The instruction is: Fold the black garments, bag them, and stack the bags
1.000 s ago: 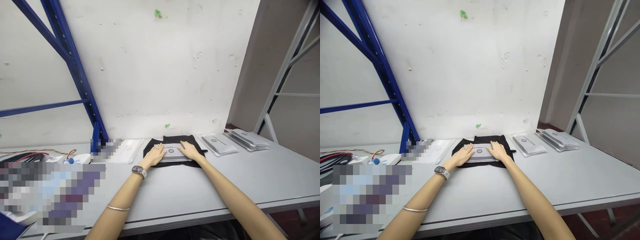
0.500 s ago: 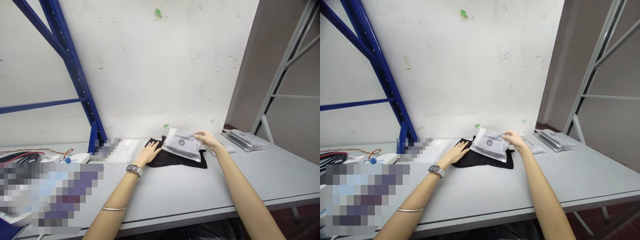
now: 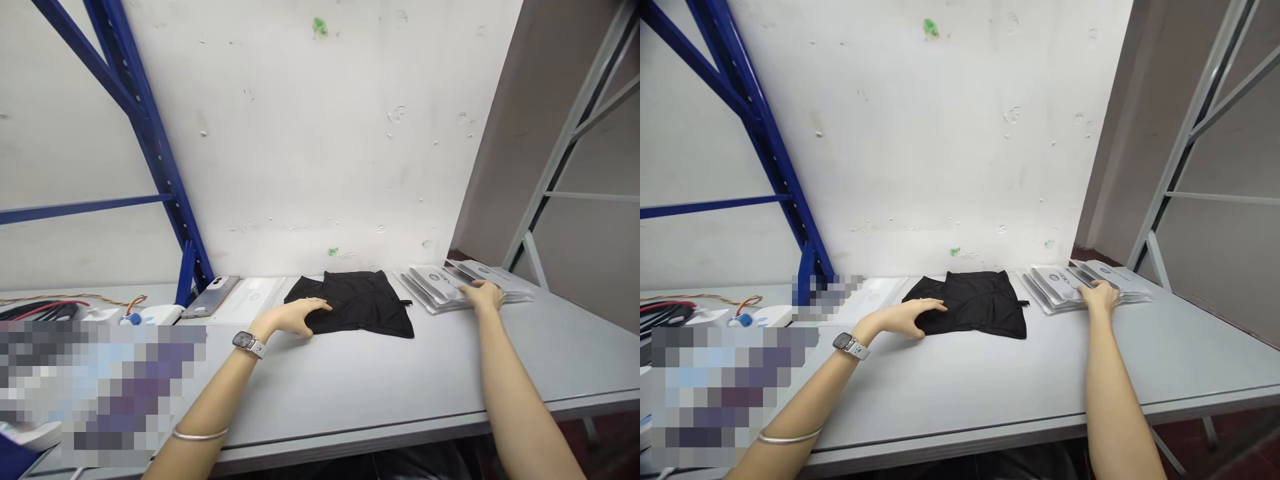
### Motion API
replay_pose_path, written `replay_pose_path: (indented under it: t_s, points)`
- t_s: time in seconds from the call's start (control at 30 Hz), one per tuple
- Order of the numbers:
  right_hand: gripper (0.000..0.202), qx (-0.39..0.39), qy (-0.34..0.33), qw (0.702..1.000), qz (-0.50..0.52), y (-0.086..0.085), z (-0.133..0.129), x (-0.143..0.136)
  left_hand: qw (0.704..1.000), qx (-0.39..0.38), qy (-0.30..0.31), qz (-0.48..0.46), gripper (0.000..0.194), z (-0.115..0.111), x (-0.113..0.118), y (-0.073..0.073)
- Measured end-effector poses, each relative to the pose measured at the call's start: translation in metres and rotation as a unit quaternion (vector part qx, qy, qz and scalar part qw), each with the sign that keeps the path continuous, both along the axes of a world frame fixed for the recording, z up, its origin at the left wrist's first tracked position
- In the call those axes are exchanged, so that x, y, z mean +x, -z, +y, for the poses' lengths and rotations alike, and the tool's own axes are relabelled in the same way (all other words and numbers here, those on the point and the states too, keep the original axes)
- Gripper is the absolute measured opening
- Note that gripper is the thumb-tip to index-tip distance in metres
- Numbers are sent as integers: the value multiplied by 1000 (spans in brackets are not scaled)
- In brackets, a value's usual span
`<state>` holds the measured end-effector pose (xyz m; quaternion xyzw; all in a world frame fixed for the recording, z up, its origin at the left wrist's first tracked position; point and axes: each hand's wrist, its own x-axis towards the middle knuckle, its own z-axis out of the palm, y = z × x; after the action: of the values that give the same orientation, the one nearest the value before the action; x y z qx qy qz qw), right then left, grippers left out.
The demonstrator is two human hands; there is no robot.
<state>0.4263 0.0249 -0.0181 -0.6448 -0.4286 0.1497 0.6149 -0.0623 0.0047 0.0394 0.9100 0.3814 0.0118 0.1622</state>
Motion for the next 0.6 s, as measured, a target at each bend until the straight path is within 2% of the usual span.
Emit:
replay_pose_path:
  t_s: [0.07,0.1,0.13,0.17,0.2,0.23,0.27,0.3,0.33,0.37,0.43,0.5,0.6]
  points:
    - [31,-8,48,997,-56,-14,-2,-18,999,28,-11,-11,74,-4,-7,4]
    - [35,-20,48,992,-115,-22,-4,-32,999,38,-19,-12,74,-5,-10,6]
    - [39,-20,12,989,-145,-30,-6,-49,999,47,-25,-12,73,-5,-12,9]
    - [38,-23,-53,984,-171,-36,-9,-68,998,58,-29,-11,72,-5,-13,12]
    - [38,-44,-183,959,-214,-41,-13,-90,997,71,-34,-8,70,-4,-13,14]
    - [41,-72,-300,918,-250,-44,-18,-112,995,87,-40,-3,68,-4,-12,16]
    - [44,-98,-386,871,-288,-45,-23,-133,993,105,-49,3,66,-3,-11,18]
    - [49,-119,-439,830,-323,-45,-29,-152,991,122,-58,11,63,-3,-10,18]
    - [53,-129,-462,802,-356,-43,-35,-168,988,137,-68,21,60,-2,-10,18]
    - [53,-139,-476,775,-391,-41,-40,-180,985,149,-77,30,57,-2,-10,17]
    - [44,-141,-461,755,-444,-37,-47,-192,981,166,-90,46,50,-2,-13,15]
    - [34,-135,-423,758,-477,-35,-48,-191,979,169,-103,52,43,-2,-17,11]
    - [32,-148,-380,768,-493,-34,-42,-176,981,143,-125,23,33,-1,-26,2]
